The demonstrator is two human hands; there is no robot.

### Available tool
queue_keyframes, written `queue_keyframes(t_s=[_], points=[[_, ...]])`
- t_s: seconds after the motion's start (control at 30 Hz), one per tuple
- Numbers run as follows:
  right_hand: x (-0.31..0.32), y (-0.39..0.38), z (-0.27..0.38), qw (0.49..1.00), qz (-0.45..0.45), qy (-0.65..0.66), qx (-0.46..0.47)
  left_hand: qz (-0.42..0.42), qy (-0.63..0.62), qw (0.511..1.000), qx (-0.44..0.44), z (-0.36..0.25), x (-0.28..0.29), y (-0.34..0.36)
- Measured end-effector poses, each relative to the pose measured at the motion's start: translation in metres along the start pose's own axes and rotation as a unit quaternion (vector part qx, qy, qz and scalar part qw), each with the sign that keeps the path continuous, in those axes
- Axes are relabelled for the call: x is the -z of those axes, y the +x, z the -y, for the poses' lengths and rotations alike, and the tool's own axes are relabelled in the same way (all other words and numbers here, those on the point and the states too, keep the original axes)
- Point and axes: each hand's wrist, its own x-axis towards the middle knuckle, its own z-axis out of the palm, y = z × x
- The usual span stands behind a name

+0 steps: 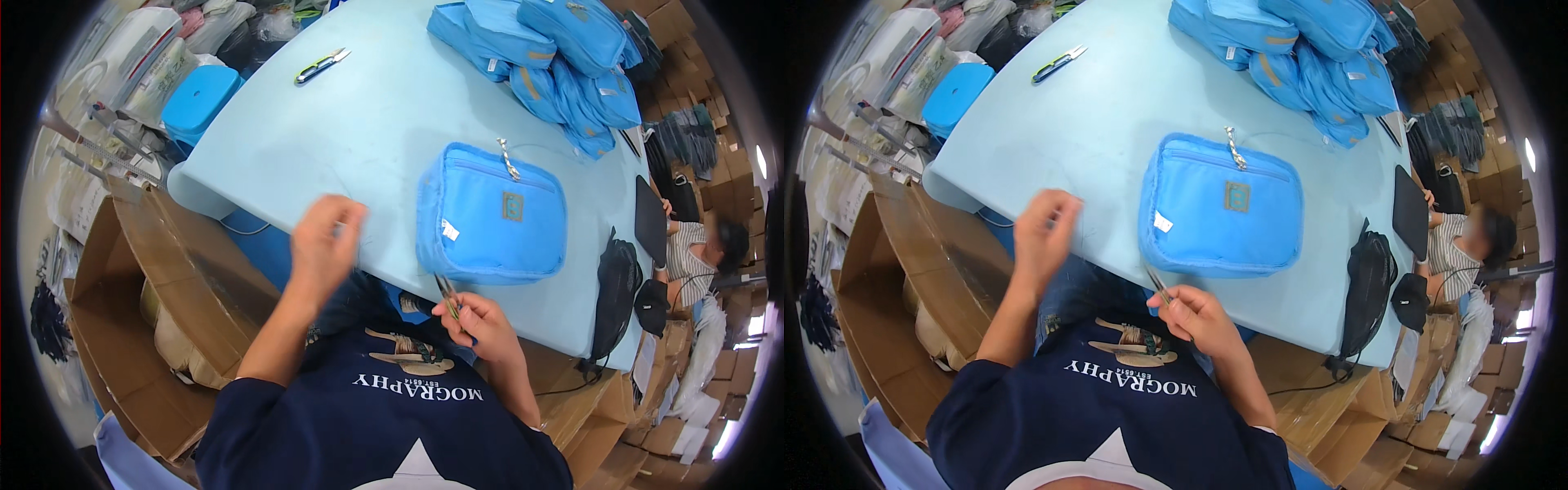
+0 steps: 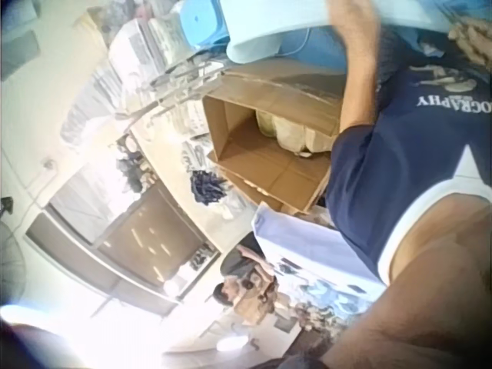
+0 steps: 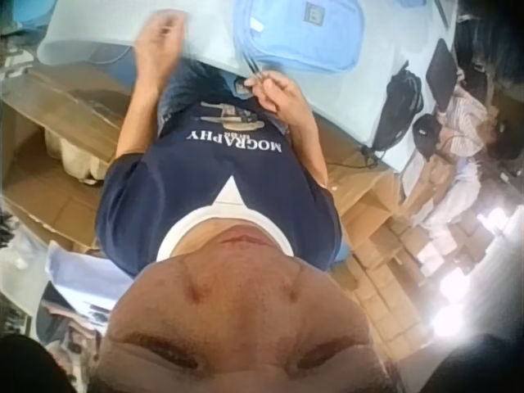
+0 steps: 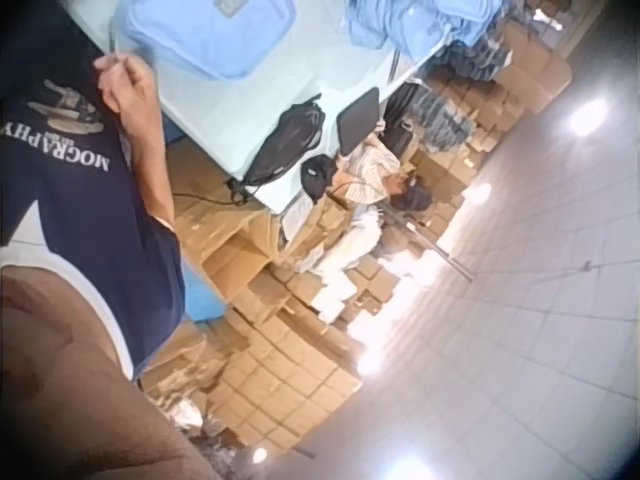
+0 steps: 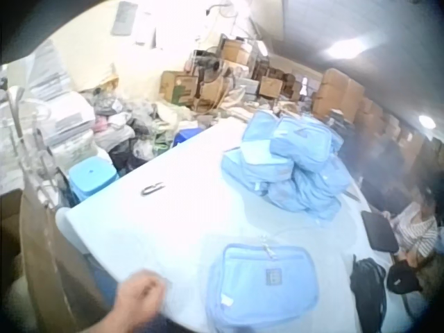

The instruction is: Trimming loose threads and inspecting small fabric bags at a workshop table.

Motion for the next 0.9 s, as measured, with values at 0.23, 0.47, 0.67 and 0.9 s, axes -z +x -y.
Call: queue_keyframes(t_s=[0.23,0.47,0.67,0.9], points=[[-0.011,0.002,0.005,0.995,-0.057,0.073,-0.03,0.072,-0.053,0.988,-0.125,-0.023,-0.048,-0.012],[-0.025,0.007,-0.001,0.99,-0.085,0.102,-0.051,0.122,-0.133,0.983,0.015,-0.027,-0.05,-0.009],[-0.034,0.014,-0.003,0.984,-0.085,0.15,-0.05,0.082,-0.037,0.992,-0.088,-0.019,-0.05,-0.006],[-0.045,0.026,0.001,0.983,-0.113,0.141,-0.032,0.054,0.018,0.978,-0.2,-0.015,-0.046,-0.003]])
